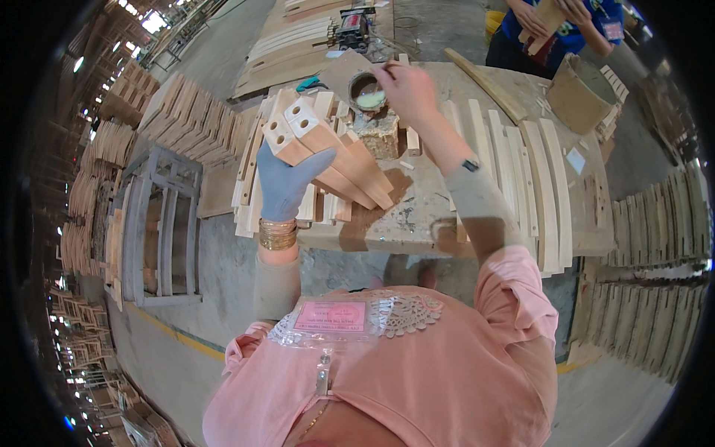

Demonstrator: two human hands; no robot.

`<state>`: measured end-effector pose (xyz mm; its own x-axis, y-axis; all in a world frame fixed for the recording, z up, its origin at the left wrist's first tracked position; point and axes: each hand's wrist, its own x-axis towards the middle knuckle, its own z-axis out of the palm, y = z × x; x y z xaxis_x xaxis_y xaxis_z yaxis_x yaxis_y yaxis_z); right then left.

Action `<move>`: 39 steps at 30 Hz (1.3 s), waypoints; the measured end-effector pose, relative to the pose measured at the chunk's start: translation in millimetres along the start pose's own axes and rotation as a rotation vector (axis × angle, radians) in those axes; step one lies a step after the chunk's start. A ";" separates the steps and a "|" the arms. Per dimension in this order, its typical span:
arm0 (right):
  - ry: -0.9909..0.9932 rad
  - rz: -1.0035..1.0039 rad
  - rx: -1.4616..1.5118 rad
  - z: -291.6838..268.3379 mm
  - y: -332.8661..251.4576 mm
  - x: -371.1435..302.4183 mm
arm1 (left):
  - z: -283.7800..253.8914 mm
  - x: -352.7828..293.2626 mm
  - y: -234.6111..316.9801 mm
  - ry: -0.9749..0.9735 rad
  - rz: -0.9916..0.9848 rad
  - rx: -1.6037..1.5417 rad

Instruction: The person picks up small wooden pieces from a stack and applies glue to the holes using a brush. They handle the pieces one at a time, dip the brush into a container, and place the glued pieces back on the table.

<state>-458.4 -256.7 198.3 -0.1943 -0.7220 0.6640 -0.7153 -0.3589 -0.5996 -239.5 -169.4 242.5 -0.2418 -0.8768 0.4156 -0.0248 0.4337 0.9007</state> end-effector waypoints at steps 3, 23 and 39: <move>-0.151 0.067 -0.092 18.7 3.6 10.7 | -3.8 0.6 1.5 -0.008 -0.022 0.012; 0.215 0.801 0.927 9.0 55.6 -20.5 | -14.3 0.0 1.2 -0.055 -0.024 -0.008; 0.309 0.954 1.195 9.4 110.5 -6.0 | -1.5 7.8 1.1 -0.092 0.079 -0.011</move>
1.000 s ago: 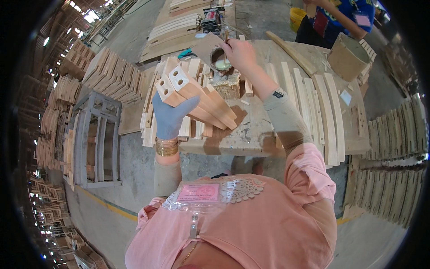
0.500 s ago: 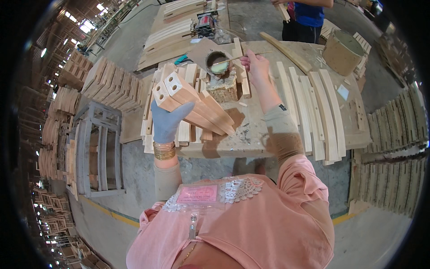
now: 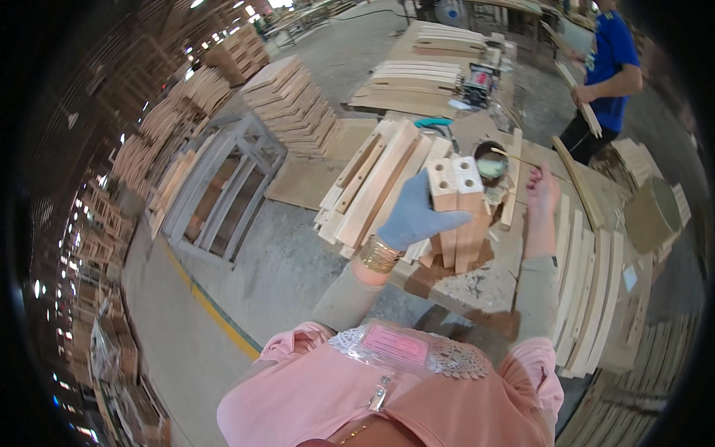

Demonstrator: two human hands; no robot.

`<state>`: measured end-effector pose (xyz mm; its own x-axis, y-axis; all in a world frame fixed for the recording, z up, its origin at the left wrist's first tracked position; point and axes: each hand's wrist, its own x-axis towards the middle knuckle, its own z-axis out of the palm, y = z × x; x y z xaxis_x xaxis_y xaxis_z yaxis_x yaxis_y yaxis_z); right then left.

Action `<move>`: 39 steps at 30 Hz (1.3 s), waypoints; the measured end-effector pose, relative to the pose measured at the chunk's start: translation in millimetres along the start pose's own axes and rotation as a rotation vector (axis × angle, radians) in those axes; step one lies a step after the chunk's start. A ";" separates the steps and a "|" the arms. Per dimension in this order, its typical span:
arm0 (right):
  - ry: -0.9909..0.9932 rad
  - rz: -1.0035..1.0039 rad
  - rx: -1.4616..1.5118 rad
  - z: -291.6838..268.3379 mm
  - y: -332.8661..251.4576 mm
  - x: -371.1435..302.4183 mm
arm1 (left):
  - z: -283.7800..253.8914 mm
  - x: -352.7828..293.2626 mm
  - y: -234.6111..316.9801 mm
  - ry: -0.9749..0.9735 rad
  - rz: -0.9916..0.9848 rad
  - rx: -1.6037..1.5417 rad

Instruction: The person picks up small wooden pieces from a stack and applies glue to the holes using a brush. They handle the pieces one at a time, dip the brush into a container, and place the glued pieces back on the table.

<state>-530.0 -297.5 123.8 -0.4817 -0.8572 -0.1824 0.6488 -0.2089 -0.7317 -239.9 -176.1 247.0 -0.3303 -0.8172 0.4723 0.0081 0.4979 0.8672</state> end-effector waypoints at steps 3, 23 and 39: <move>-0.134 -0.095 -0.023 28.6 -27.5 -22.2 | -2.2 -4.7 -5.3 0.013 -0.008 0.091; -0.660 -0.963 -0.813 160.6 -151.3 -204.1 | 10.2 5.8 -6.2 -0.036 0.005 0.023; -0.752 -1.171 -1.073 172.1 -144.3 -205.1 | 7.6 7.5 -10.1 -0.045 -0.027 0.005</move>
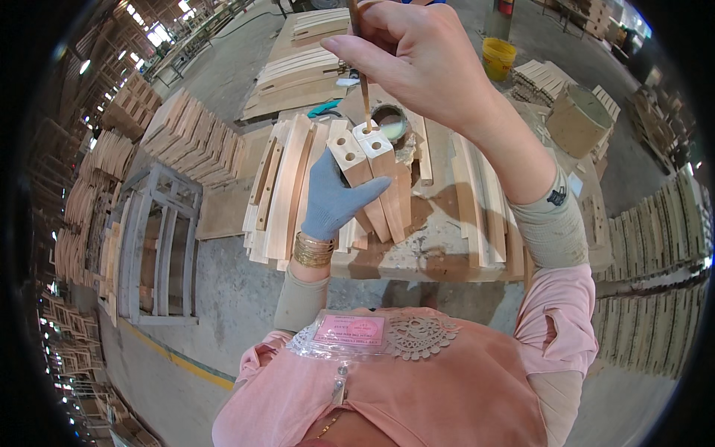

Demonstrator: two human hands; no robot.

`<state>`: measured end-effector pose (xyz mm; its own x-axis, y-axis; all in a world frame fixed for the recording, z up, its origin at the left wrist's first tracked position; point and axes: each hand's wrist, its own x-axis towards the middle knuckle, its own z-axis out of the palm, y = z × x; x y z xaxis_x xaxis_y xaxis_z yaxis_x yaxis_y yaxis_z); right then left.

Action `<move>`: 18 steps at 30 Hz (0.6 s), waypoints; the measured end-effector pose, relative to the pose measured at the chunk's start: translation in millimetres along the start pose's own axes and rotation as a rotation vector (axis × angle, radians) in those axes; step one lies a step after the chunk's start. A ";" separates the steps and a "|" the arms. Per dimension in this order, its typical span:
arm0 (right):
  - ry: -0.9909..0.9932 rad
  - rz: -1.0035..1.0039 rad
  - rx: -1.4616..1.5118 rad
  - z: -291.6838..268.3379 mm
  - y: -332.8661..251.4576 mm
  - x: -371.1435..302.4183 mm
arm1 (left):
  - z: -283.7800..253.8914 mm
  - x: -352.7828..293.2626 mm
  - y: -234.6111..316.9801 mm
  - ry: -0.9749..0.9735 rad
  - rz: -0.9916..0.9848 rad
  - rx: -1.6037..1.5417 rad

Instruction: The person picks up small wooden pieces from a stack and applies glue to the holes using a brush. They handle the pieces one at a time, dip the brush into a container, and place the glued pieces back on the table.

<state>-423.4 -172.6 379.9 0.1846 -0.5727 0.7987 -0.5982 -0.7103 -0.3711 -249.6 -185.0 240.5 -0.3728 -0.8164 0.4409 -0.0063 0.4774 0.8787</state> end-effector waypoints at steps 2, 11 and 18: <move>0.002 0.029 0.064 -3.3 -7.8 5.9 | -0.5 0.3 0.9 0.001 -0.001 -0.003; 0.032 -0.018 -0.070 -8.6 -24.8 13.5 | -0.1 0.5 3.9 -0.007 -0.001 -0.009; 0.190 0.292 0.303 -15.9 -24.5 16.0 | -0.5 0.6 2.1 -0.002 0.014 -0.010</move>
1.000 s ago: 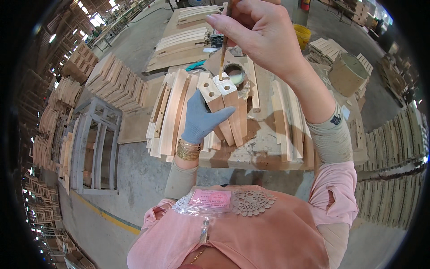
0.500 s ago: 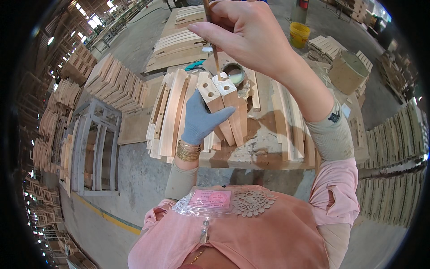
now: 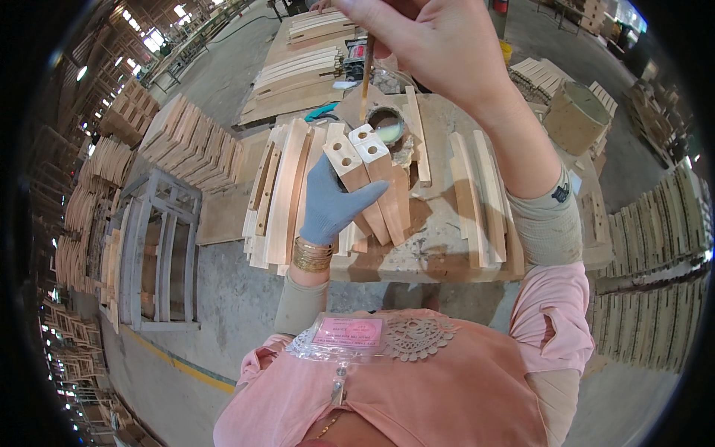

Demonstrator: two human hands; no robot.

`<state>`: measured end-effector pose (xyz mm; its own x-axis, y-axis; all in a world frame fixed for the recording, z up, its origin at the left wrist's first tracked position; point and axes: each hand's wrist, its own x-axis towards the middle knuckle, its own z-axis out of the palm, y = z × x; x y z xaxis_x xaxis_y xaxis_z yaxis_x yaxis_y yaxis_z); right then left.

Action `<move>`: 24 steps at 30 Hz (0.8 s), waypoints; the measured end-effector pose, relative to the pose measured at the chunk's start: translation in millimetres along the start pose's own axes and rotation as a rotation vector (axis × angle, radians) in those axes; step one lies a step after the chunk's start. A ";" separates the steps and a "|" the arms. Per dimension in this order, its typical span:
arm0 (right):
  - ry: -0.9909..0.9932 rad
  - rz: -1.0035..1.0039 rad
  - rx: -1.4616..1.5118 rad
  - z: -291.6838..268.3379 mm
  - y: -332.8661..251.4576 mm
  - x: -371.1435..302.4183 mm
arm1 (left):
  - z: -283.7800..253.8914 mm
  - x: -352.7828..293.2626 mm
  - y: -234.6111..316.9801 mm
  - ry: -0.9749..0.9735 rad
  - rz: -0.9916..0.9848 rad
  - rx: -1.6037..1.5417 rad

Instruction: The person picks up small wooden pieces from a stack and applies glue to the holes using a brush. They handle the pieces one at a time, dip the brush into a container, and place the glued pieces back on the table.

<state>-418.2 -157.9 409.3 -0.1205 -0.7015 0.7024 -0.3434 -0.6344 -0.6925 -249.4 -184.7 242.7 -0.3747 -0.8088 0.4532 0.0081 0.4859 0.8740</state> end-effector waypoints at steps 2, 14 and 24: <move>0.008 0.056 0.003 -0.9 1.7 0.4 | -1.9 -1.3 -1.6 0.005 -0.012 0.003; -0.123 -0.032 -0.716 47.5 205.0 -28.9 | -14.2 -17.6 9.4 0.046 -0.079 0.073; -0.174 0.064 -0.644 48.9 229.3 -39.5 | -13.8 -22.6 9.7 0.077 -0.097 0.057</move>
<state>-446.6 -291.6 214.7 -0.0263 -0.8077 0.5890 -0.8342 -0.3069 -0.4581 -228.1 -166.3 243.4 -0.2992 -0.8747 0.3813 -0.0783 0.4207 0.9038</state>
